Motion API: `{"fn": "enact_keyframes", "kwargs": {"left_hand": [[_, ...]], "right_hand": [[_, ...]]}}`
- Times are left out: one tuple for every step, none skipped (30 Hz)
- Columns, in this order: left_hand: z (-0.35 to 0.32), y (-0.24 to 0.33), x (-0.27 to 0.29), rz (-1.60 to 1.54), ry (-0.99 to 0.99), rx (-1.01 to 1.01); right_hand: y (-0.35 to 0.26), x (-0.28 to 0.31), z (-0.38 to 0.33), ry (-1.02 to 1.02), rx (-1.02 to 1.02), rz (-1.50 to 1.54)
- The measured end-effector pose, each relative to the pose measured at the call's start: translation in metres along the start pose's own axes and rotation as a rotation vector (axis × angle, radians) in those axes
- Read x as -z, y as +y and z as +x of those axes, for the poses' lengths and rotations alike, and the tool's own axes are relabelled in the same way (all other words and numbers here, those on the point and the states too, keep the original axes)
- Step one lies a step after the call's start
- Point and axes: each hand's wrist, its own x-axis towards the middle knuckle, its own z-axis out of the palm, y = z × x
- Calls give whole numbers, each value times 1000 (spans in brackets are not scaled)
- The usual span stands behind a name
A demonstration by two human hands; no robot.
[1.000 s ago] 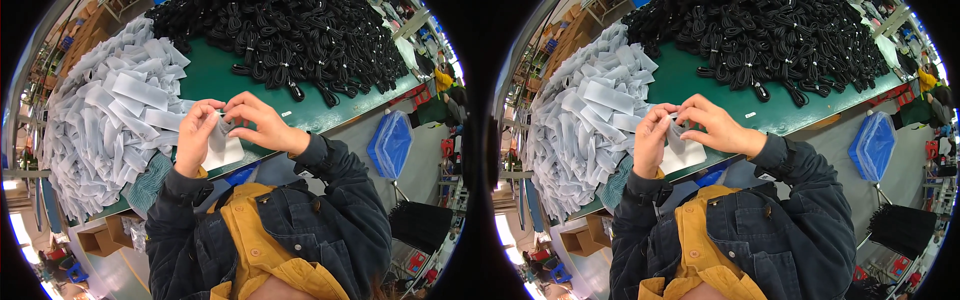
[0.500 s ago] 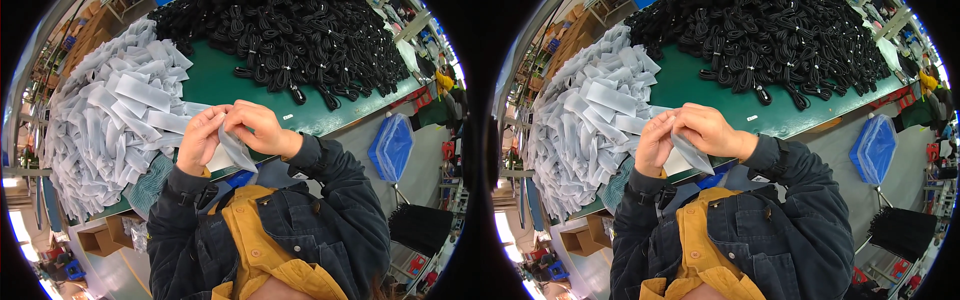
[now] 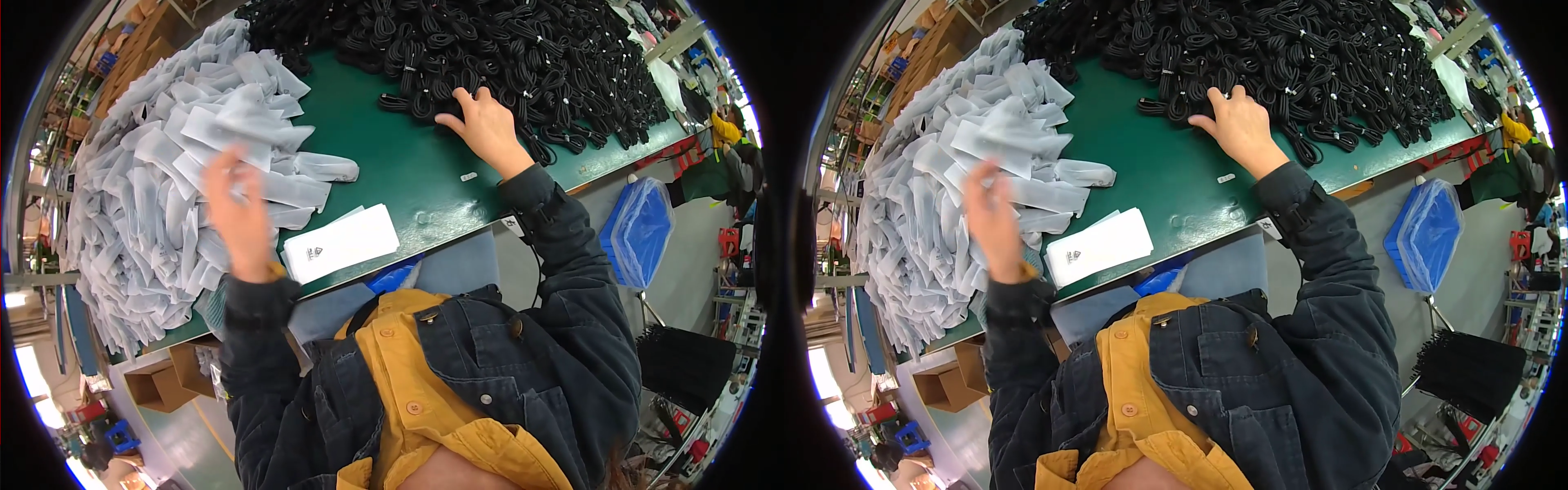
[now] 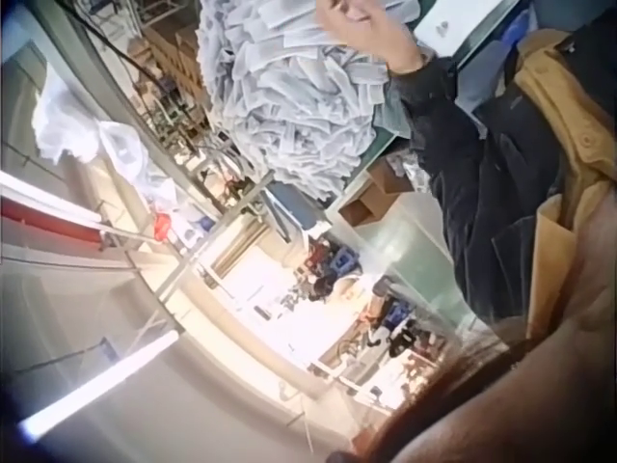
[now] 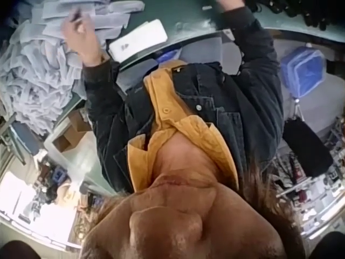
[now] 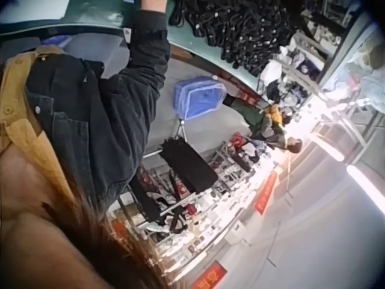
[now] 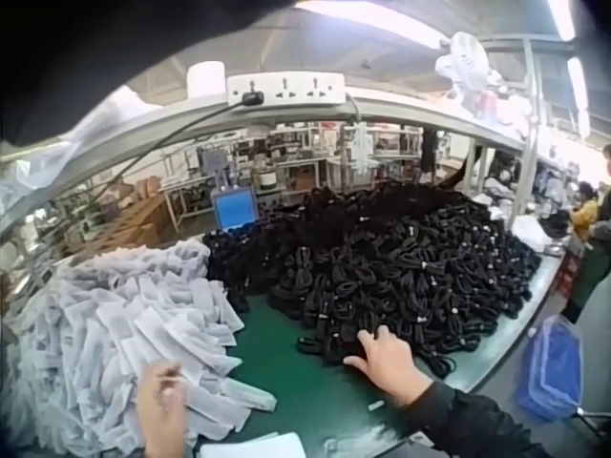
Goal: Packaging coiled cables into paper sleeves at an assembly station.
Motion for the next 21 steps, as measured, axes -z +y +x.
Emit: {"fn": "enact_keyframes", "kwargs": {"left_hand": [[-26, 9, -10, 0, -213, 55], [-47, 10, -22, 3, -355, -89], [-69, 15, -32, -81, -501, -47], [-87, 13, -45, -48, -519, -116], [-99, 11, -53, -14, -537, -186], [-103, 13, -57, -15, -536, -178], [-106, 15, -59, 25, -543, -169], [-109, 17, -62, 66, -551, -161], [-110, 18, -63, 102, -561, -158], [-112, 18, -64, 100, -563, -156], [-113, 16, -66, 108, -555, -148], [-114, 14, -67, 114, -549, -141], [-114, 12, -68, 121, -543, -134], [-116, 11, -69, 119, -547, -136], [-117, 9, -69, 82, -532, -92], [-118, 8, -69, 48, -515, -46], [-119, 8, -69, 14, -498, 0], [-119, 8, -68, 15, -500, 0], [-117, 12, -66, -30, -509, 75], [-115, 16, -64, -75, -518, 150], [-113, 18, -63, -120, -527, 225]], "right_hand": [[2, -5, -3, -54, 35, -16], [5, -9, -4, -59, 41, -11], [4, -11, -4, -31, 23, 33], [6, -12, -6, -4, -1, 69], [7, -12, -7, 24, -27, 104], [2, -8, -8, 17, -23, 105], [-3, -3, -11, -10, -80, 280], [-9, 3, -16, -38, -139, 456], [-16, 12, -22, -62, -203, 627], [-27, 20, -30, -64, -206, 625], [-40, 28, -40, -114, -175, 737], [-49, 34, -48, -164, -146, 849], [-53, 33, -57, -162, -149, 849], [-55, 28, -67, -205, -43, 941], [-56, 27, -74, -247, 64, 1031], [-58, 29, -80, -247, 62, 1033], [-60, 31, -85, -278, 92, 1002], [-62, 32, -90, -308, 122, 971], [-63, 34, -93, -337, 152, 939], [-64, 35, -97, -335, 151, 939], [-66, 36, -99, -309, 181, 921]]}}
